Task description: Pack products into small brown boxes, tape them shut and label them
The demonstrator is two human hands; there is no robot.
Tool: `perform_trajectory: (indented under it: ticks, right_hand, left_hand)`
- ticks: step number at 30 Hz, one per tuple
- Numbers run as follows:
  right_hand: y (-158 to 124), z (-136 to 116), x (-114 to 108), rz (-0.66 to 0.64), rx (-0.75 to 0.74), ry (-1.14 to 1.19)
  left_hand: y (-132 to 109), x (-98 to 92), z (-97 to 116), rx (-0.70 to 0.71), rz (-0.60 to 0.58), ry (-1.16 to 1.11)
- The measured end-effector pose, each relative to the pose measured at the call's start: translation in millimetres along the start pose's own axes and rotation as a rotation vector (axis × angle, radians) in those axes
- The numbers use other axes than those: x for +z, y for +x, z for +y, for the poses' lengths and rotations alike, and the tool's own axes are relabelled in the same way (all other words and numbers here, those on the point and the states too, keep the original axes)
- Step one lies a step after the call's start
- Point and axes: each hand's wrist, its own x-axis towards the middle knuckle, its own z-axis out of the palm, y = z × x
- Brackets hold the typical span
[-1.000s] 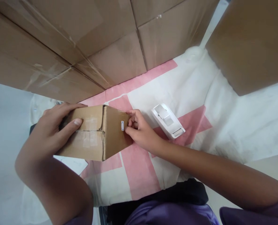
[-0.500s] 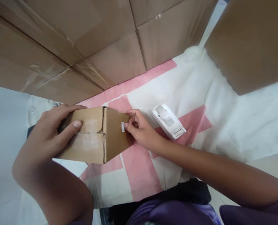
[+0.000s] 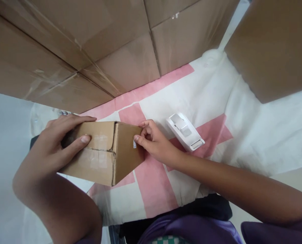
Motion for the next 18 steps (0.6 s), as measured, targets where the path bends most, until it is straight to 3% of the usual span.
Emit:
perform_trajectory:
  ticks: [5, 18]
  right_hand:
    - [-1.3, -3.2, 0.0, -0.118, 0.008, -0.043]
    - [1.6, -1.0, -1.9, -0.132, -0.055, -0.099]
  left_hand:
    - [0.2, -2.1, -6.8, 0.008, -0.014, -0.031]
    - [-0.8, 0.2, -11.2, 0.019, 0.025, -0.067]
